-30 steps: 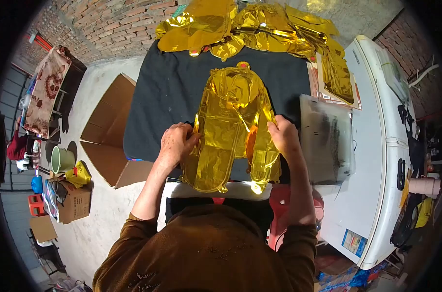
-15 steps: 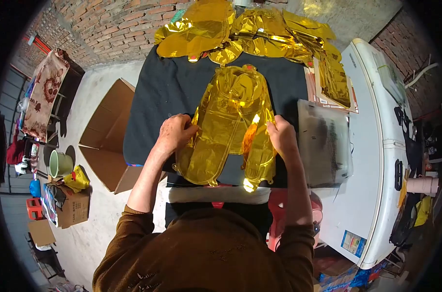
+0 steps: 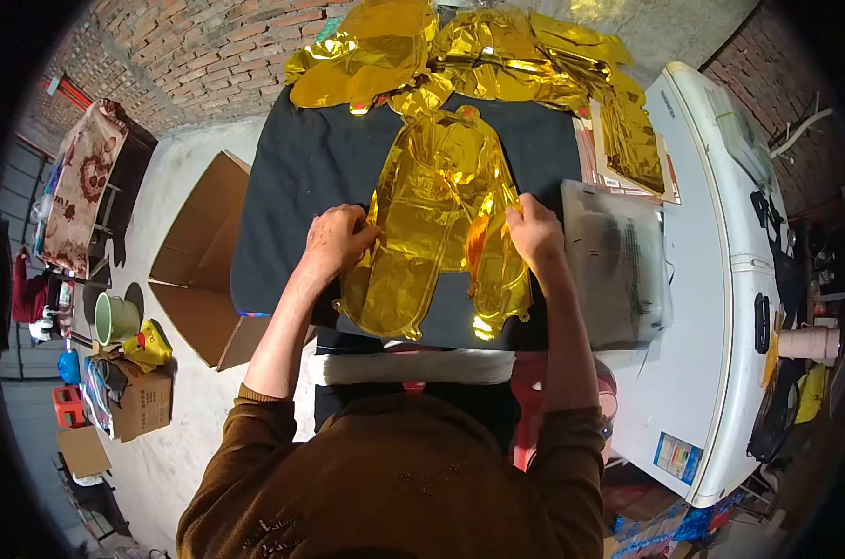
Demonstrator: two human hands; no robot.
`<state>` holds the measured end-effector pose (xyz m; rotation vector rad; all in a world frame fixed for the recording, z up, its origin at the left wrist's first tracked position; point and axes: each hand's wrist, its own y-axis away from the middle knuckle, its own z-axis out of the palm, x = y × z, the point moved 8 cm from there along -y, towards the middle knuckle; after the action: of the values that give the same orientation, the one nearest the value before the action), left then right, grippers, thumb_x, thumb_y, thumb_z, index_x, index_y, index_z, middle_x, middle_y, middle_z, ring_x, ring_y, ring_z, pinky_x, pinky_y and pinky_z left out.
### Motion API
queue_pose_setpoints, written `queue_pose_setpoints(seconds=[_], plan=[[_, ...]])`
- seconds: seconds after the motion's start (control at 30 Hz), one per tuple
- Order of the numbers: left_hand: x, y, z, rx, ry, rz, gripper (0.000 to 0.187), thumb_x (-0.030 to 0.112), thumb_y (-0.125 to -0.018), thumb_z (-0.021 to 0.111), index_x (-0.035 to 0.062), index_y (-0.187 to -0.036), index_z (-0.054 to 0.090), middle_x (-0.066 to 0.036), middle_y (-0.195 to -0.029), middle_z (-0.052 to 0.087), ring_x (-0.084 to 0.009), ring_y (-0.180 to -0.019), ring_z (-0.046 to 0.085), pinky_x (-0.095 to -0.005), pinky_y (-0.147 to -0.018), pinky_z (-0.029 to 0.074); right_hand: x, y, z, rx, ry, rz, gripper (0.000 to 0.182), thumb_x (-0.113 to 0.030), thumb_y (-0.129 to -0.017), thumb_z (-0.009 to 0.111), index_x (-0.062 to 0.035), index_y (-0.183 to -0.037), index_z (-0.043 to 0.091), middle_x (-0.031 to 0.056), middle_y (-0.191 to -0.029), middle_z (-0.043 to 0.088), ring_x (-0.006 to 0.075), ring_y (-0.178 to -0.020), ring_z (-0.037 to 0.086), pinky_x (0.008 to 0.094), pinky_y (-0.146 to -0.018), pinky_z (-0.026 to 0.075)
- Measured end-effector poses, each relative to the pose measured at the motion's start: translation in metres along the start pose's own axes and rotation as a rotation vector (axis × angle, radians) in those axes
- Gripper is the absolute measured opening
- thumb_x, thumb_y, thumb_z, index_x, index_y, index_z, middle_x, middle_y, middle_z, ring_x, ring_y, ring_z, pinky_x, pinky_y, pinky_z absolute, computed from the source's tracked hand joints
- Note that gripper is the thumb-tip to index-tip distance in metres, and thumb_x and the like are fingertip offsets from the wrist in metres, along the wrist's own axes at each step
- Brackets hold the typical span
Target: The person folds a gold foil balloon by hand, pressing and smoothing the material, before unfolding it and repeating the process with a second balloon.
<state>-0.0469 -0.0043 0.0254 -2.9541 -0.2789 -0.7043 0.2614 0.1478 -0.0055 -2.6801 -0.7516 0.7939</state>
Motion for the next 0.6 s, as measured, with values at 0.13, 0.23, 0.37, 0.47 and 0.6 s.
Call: queue_pose_setpoints(seconds=[0.13, 0.23, 0.37, 0.47, 0.6], plan=[[0.0, -0.002, -0.001, -0.029, -0.017, -0.024, 0.034, 0.034, -0.089, 0.077, 0.0012, -0.098, 0.075, -0.019, -0.098, 0.075, -0.0376, -0.098, 0.071, -0.0506, -0.086, 0.053, -0.003, 0.004, -0.009, 0.032, 0.007, 0.08, 0.029, -0.025, -0.093, 0.076, -0.007, -0.108, 0.058, 0.0217, -0.097, 0.071, 0.0468, -0.087, 0.069, 0.0571, -0.075, 0.055], [0.003, 0.0, -0.002, -0.051, -0.023, -0.039, 0.033, 0.034, -0.091, 0.076, 0.002, -0.099, 0.076, -0.019, -0.101, 0.075, -0.0369, -0.102, 0.072, -0.0522, -0.089, 0.051, -0.057, 0.012, -0.053, 0.148, 0.059, -0.018, 0.038, -0.022, -0.089, 0.08, -0.0075, -0.119, 0.062, 0.0173, -0.109, 0.071, 0.0427, -0.096, 0.069, 0.0539, -0.078, 0.055], [0.0, 0.0, -0.001, -0.039, -0.005, -0.05, 0.034, 0.034, -0.09, 0.076, 0.0009, -0.099, 0.076, -0.02, -0.101, 0.075, -0.0374, -0.103, 0.071, -0.0524, -0.09, 0.051, -0.109, 0.023, -0.051, 0.019, 0.158, -0.251, 0.044, -0.031, -0.088, 0.081, -0.0106, -0.126, 0.069, 0.0131, -0.134, 0.064, 0.0382, -0.135, 0.052, 0.0524, -0.101, 0.048], [0.0, 0.0, -0.002, -0.043, 0.002, -0.06, 0.034, 0.033, -0.09, 0.077, 0.0002, -0.097, 0.076, -0.02, -0.099, 0.075, -0.0375, -0.102, 0.071, -0.0519, -0.089, 0.052, -0.137, 0.031, -0.028, -0.103, 0.12, -0.435, 0.044, -0.043, -0.093, 0.075, -0.0075, -0.118, 0.073, 0.0152, -0.143, 0.06, 0.0378, -0.151, 0.036, 0.0611, -0.119, 0.029], [0.0, 0.001, -0.006, -0.027, 0.014, -0.049, 0.039, 0.035, -0.089, 0.078, -0.0029, -0.095, 0.075, -0.022, -0.093, 0.074, -0.0386, -0.091, 0.073, -0.0494, -0.082, 0.055, -0.139, 0.027, -0.028, -0.152, 0.199, -0.496, 0.04, -0.042, -0.092, 0.076, -0.0036, -0.104, 0.076, 0.0155, -0.139, 0.064, 0.0376, -0.148, 0.041, 0.0606, -0.119, 0.03]])
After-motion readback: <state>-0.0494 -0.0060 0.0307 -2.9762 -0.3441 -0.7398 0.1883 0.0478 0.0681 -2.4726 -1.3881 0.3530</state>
